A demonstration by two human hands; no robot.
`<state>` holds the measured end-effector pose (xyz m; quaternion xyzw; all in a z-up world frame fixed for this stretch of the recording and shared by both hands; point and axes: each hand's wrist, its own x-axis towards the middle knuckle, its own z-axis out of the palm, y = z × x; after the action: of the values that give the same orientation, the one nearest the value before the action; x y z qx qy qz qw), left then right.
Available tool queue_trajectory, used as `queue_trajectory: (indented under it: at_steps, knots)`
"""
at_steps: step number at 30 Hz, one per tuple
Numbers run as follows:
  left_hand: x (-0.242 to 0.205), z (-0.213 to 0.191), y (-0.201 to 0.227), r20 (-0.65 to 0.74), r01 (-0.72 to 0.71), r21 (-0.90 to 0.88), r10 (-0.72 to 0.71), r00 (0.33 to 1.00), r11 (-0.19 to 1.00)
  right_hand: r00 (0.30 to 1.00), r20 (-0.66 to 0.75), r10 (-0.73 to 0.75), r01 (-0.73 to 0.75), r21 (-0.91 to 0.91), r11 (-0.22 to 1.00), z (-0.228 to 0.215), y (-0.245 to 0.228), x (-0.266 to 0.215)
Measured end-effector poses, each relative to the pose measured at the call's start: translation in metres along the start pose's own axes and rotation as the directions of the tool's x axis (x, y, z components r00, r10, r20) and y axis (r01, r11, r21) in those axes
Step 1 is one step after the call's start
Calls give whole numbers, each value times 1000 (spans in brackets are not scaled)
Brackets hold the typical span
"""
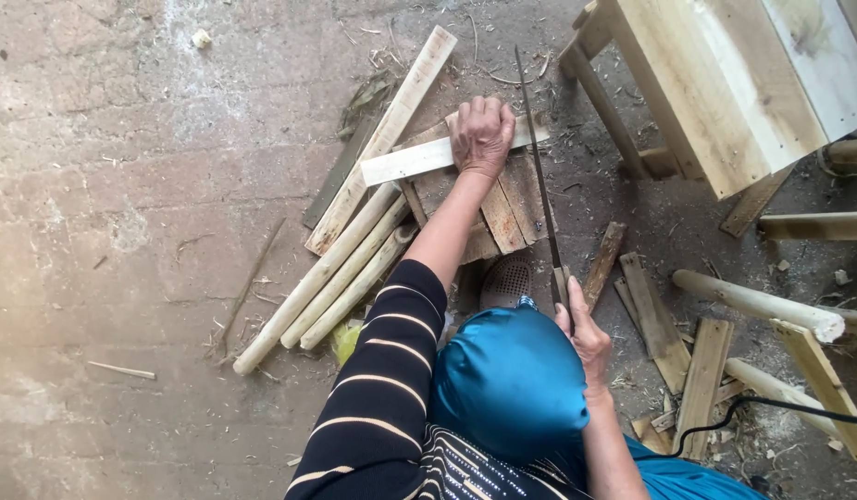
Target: Assembling a wooden chair frame by hammering nails, fitting slats, and sawing wood pieces.
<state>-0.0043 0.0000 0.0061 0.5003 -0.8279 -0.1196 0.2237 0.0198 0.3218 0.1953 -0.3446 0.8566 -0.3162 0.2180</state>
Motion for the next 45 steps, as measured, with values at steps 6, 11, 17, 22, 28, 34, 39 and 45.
queue_trajectory:
  at_steps: [6, 11, 17, 22, 28, 34, 39, 45]
  knots:
    - [0, -2, 2, 21, 3, 8, -3, 1000, 1000, 971, 28, -235, 236, -211, 949, -5, 9, -15]
    - [0, 3, -3, -36, -73, -16, 73, 997, 997, 998, 54, 21, -19, -46, 999, 18, 2, 49]
    - [-6, -3, 1, -76, -55, 26, 57, 995, 998, 995, -30, -96, 92, -108, 990, 33, -15, 83]
    - [-1, -1, 2, -33, -34, 70, 36, 999, 997, 985, 80, 151, -144, -86, 986, -7, -32, 6]
    - [-1, 10, -4, -51, -18, 14, 19, 999, 1000, 998, 35, 43, -41, -40, 998, -12, -32, 21]
    - [4, 1, 0, -76, -31, 36, 33, 997, 999, 1000, -21, 6, -11, -201, 980, 11, -26, 58]
    - [5, 5, 1, -120, -37, 26, 40, 992, 999, 986, 101, 131, -119, -121, 985, -10, -24, 10]
    - [6, 9, -4, 7, -5, -4, 5, 1000, 1000, 994, 54, 91, -86, -101, 991, -15, -13, 3]
